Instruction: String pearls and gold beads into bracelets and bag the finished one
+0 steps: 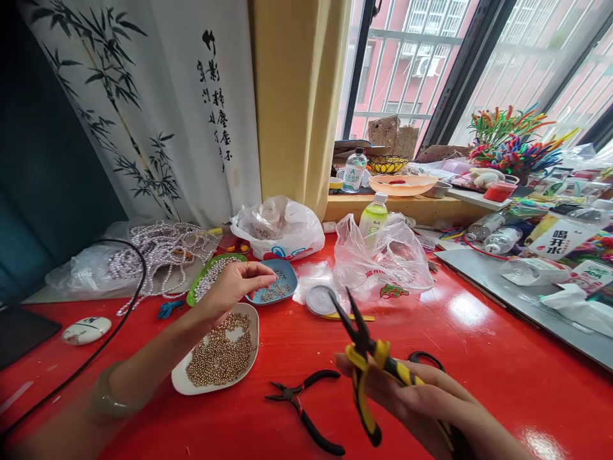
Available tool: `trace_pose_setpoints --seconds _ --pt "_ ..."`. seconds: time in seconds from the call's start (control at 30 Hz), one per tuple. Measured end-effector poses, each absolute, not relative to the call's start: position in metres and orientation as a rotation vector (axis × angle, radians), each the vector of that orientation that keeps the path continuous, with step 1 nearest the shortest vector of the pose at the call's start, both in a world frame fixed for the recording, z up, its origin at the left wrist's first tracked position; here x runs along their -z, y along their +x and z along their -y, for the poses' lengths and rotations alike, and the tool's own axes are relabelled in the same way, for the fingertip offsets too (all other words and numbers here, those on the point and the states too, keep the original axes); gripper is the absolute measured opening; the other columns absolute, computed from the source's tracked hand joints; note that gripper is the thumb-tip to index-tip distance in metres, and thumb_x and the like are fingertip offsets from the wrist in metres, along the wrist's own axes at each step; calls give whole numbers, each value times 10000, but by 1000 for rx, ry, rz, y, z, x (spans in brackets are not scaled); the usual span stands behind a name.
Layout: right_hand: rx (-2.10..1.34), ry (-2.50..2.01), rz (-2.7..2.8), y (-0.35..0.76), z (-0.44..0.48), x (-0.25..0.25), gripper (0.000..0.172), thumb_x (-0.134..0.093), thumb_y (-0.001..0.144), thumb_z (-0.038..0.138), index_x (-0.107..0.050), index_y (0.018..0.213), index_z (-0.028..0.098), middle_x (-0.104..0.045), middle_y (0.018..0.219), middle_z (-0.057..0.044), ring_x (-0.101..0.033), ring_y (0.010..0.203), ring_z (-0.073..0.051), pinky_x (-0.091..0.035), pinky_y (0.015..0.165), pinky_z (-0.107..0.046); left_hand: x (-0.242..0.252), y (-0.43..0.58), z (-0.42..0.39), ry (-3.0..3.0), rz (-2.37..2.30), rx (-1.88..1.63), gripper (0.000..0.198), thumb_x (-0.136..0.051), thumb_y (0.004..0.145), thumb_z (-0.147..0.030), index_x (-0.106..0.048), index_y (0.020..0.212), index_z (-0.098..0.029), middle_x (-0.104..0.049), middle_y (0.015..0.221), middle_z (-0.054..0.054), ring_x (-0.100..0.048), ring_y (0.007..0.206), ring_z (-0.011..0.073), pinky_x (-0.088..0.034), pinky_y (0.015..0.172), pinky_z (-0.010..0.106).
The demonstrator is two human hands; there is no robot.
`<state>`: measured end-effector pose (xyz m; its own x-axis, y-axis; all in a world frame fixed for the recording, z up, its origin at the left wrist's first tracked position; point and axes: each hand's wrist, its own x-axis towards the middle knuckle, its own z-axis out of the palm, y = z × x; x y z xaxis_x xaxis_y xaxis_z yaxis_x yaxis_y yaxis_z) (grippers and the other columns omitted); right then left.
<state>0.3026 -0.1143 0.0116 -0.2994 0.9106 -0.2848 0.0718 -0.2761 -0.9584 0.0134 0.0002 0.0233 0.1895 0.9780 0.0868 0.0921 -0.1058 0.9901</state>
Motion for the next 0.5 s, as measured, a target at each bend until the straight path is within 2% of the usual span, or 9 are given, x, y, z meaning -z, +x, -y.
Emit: trace_pose_setpoints --seconds 0.1,0.23,0.33,0.5 --pt "-1802 -1240 1174 270 102 -30 336 -569 702 334 -656 989 182 -571 1175 -102 -414 1169 -298 -282 999 -406 -25 14 1 1467 -1109 -1080 176 -638 643 -304 -640 711 -141 -609 654 13 -457 537 87 -315 463 196" --pt "-1617 -1494 1233 242 91 -38 381 -590 693 424 -633 990 190 -598 1128 -69 -416 1153 -302 -235 1008 -433 -27 13 2 1506 -1129 -1073 137 -637 637 -273 -640 691 -146 -622 650 8 -495 561 100 -361 509 211" --pt "-1472 -1595 1359 228 85 -41 373 -581 685 476 -634 935 203 -633 1015 -52 -442 1099 -312 -277 965 -431 -28 13 2 1548 -1142 -1048 110 -638 634 -252 -642 675 -149 -636 663 13 -535 607 121 -402 573 229" --pt "-1360 -1501 1497 220 71 -51 313 -523 721 499 -615 669 205 -638 833 -33 -494 1006 -296 -351 871 -382 -29 14 3 1631 -1164 -957 102 -637 632 -243 -651 668 -149 -650 670 24 -566 651 145 -429 626 253"
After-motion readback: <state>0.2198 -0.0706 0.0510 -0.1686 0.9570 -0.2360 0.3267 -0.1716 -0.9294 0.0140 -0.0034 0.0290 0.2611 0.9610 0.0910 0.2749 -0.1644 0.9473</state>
